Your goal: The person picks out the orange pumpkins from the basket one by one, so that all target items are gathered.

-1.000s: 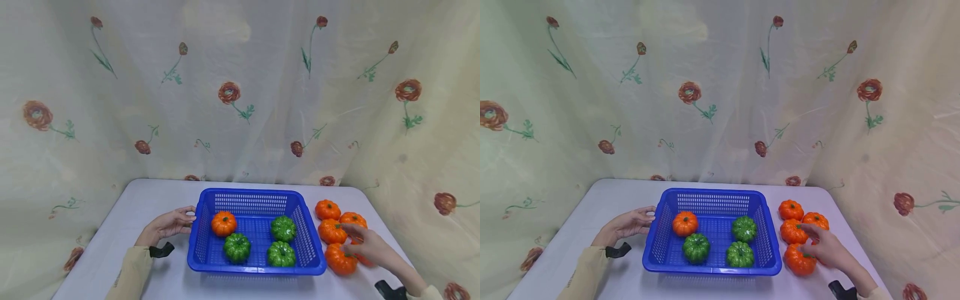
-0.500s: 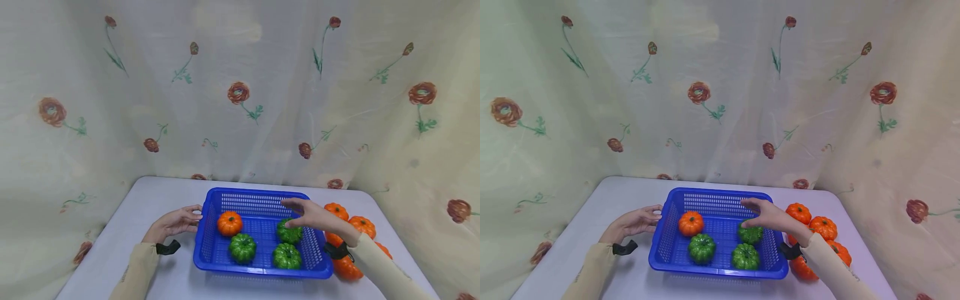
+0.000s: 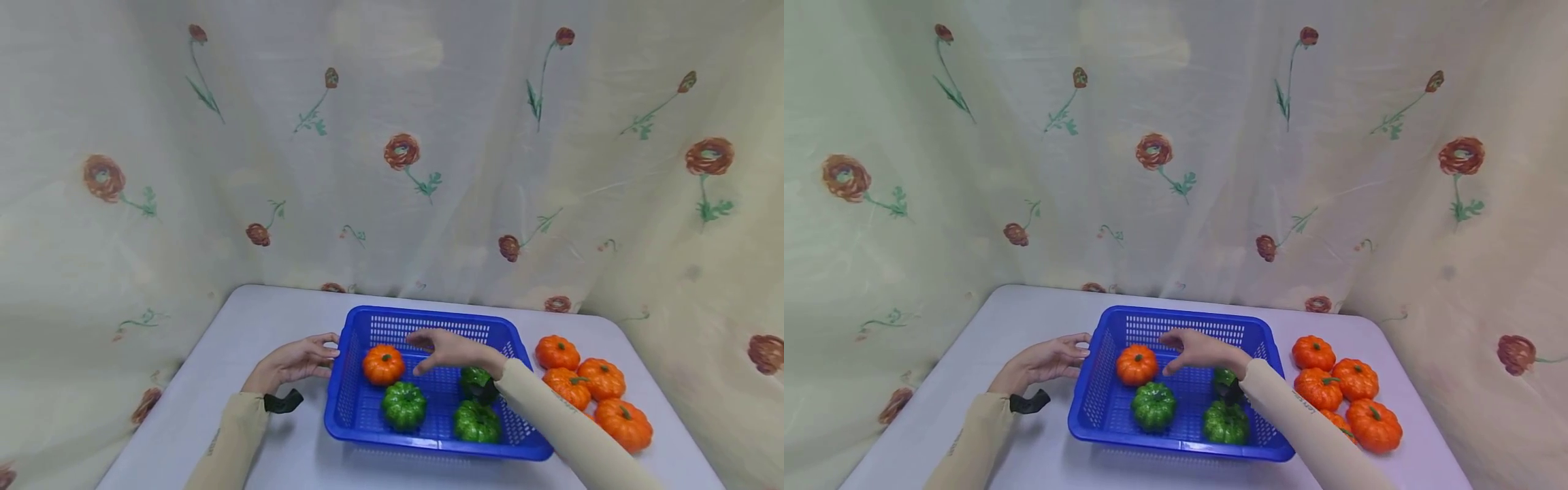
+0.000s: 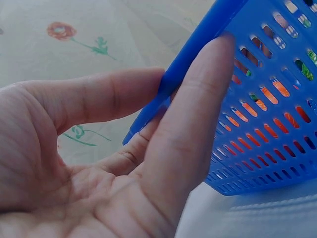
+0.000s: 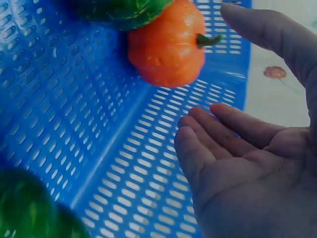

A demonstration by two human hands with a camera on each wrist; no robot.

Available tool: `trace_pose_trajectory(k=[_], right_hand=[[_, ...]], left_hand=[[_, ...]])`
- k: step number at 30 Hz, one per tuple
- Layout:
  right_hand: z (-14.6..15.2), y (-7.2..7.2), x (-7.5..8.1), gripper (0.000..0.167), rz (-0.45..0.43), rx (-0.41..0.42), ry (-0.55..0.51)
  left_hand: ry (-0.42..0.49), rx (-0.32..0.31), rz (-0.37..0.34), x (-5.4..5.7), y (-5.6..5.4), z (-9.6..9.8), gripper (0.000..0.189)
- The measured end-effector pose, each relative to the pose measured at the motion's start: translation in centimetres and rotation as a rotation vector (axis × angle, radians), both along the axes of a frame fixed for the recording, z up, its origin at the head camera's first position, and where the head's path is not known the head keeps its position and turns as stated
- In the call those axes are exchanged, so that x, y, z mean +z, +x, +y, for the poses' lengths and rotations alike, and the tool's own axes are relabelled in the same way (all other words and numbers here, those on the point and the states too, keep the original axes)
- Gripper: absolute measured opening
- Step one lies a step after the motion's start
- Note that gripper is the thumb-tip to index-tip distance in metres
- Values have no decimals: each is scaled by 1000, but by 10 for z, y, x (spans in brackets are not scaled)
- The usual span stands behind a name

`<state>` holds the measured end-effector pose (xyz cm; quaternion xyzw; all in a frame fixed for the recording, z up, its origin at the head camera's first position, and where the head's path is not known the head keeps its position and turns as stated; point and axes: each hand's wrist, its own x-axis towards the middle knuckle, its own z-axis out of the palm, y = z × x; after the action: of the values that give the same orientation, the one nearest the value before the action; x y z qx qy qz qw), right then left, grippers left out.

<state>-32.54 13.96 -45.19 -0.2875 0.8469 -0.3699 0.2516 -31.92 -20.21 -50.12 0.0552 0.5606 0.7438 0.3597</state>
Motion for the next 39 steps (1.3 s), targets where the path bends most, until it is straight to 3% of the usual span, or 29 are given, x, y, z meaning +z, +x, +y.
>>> trace_pose_trajectory(k=[10, 21, 27, 33, 39], right_hand=[[-27, -21, -19, 74, -23, 25, 31], [-49, -26, -31, 67, -4, 66, 39], [-52, -25, -30, 65, -20, 72, 37], [-46, -22, -28, 62, 18, 42, 56], [-26, -12, -12, 62, 18, 4, 29]], left_hand=[[8, 0, 4, -1, 0, 0, 23], [-4, -6, -13, -1, 0, 1, 26], [-1, -5, -25, 0, -1, -1, 27], [4, -8, -15, 0, 0, 1, 24], [13, 9, -14, 0, 0, 1, 22]])
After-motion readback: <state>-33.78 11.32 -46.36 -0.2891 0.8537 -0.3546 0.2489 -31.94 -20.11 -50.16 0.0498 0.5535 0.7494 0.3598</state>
